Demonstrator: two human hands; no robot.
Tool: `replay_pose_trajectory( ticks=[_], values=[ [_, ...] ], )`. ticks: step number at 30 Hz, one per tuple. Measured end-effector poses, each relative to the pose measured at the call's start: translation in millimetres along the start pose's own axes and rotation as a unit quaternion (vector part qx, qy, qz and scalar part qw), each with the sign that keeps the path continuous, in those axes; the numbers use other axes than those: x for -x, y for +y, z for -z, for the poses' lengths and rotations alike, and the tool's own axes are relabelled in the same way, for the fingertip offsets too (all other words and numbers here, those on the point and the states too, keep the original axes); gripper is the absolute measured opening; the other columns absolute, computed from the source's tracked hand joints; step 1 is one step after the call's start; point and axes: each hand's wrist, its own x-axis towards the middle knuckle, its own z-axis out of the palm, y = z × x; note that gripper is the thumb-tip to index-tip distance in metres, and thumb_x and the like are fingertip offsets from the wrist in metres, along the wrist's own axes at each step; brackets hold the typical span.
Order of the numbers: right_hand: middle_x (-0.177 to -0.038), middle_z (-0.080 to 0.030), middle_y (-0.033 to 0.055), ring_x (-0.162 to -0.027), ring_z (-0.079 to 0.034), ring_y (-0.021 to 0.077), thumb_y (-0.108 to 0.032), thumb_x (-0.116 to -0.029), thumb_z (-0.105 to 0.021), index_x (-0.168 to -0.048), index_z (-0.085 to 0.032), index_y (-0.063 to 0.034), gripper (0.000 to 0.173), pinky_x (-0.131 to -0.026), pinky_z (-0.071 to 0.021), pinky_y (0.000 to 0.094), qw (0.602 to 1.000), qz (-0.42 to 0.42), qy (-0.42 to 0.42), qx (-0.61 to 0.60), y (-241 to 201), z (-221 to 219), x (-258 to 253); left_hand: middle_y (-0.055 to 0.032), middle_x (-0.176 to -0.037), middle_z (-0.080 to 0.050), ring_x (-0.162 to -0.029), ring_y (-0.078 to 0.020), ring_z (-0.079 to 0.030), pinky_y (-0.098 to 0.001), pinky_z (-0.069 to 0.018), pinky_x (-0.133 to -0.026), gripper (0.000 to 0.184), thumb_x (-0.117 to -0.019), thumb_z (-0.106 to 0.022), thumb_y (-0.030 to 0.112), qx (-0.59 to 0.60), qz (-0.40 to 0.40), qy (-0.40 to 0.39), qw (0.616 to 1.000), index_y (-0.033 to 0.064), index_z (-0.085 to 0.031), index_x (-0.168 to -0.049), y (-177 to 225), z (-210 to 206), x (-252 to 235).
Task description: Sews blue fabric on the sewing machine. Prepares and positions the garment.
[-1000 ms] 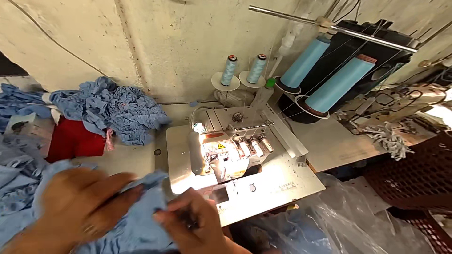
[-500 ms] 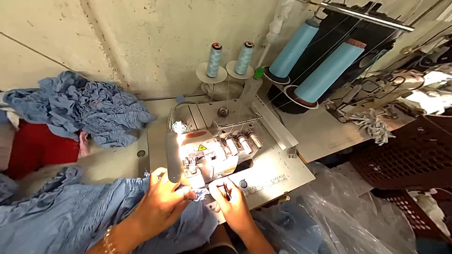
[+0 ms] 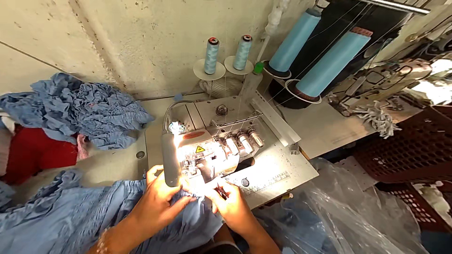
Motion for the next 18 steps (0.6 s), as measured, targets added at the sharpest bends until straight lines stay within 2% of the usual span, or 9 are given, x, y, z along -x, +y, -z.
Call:
replay_pose_trajectory(
  ticks=[2,5,7,9,12,14,18],
  values=[
    [-0.081,-0.064,-0.0027,-0.058,-0.056,-0.0054,-0.011,-0.0985,-0.060,-0.093,-0.071,-0.0026,0.015,-0.055,-0.0500,0.0110,1.000,-0.003,0.015,-0.010,-2,-2,2,0.0041,-0.092,-0.071,-0.103,-0.0074,-0.063,-0.0513,-0.0270,-0.108,0.023,-0.0941,-0.064,0.041,0.007,0.033,-0.005,0.999,0.0202,-0.070,-0.087,4,1,-4],
    [-0.081,-0.064,-0.0031,-0.058,-0.055,-0.0058,-0.010,-0.0990,-0.058,-0.093,-0.071,-0.0025,0.016,-0.055,-0.0499,0.0106,0.999,0.017,0.028,-0.017,0,-4,5,0.0055,-0.092,-0.069,-0.102,-0.0057,-0.061,-0.0515,-0.0256,-0.108,0.023,-0.0923,-0.065,0.042,0.006,0.059,-0.008,0.998,0.0205,-0.071,-0.088,7,1,-8],
    [-0.081,-0.064,-0.0048,-0.060,-0.053,-0.0073,-0.018,-0.0966,-0.065,-0.094,-0.072,-0.0037,0.016,-0.056,-0.0474,0.0098,0.999,0.043,0.031,-0.010,2,-3,5,0.0064,-0.092,-0.068,-0.101,-0.0041,-0.061,-0.0515,-0.0249,-0.108,0.021,-0.0919,-0.065,0.041,0.013,0.068,-0.005,0.998,0.0207,-0.070,-0.090,8,-1,-9],
    [-0.080,-0.064,-0.0069,-0.061,-0.048,-0.0089,-0.025,-0.0907,-0.075,-0.094,-0.073,-0.0050,0.021,-0.056,-0.0420,0.0087,0.997,0.058,0.044,-0.001,2,-4,4,0.0068,-0.094,-0.069,-0.102,-0.0029,-0.061,-0.0517,-0.0250,-0.109,0.023,-0.0913,-0.065,0.043,0.022,0.069,-0.003,0.997,0.0211,-0.070,-0.093,8,0,-10],
    [-0.074,-0.065,-0.0067,-0.055,-0.051,-0.0090,-0.016,-0.0897,-0.074,-0.088,-0.073,-0.0057,0.011,-0.051,-0.0445,0.0083,0.995,0.055,0.078,-0.005,-1,-8,1,0.0075,-0.092,-0.068,-0.100,-0.0009,-0.060,-0.0473,-0.0265,-0.109,0.028,-0.0905,-0.066,0.049,0.044,0.072,0.001,0.996,0.0215,-0.069,-0.090,10,3,-12],
    [-0.074,-0.066,-0.0060,-0.055,-0.053,-0.0086,-0.013,-0.0910,-0.072,-0.088,-0.072,-0.0046,0.009,-0.052,-0.0461,0.0086,0.994,0.062,0.089,-0.003,-1,-10,0,0.0065,-0.090,-0.068,-0.098,-0.0013,-0.061,-0.0446,-0.0283,-0.108,0.027,-0.0914,-0.068,0.047,0.056,0.078,0.024,0.995,0.0202,-0.069,-0.086,10,2,-12],
    [-0.074,-0.067,-0.0041,-0.059,-0.055,-0.0074,-0.014,-0.0910,-0.070,-0.087,-0.072,-0.0042,0.011,-0.055,-0.0470,0.0094,0.988,0.097,0.108,0.051,4,-11,-1,0.0067,-0.090,-0.069,-0.094,-0.0009,-0.062,-0.0431,-0.0320,-0.106,0.028,-0.0935,-0.065,0.046,0.040,0.090,0.021,0.995,0.0180,-0.070,-0.094,9,1,-11]
  ],
)
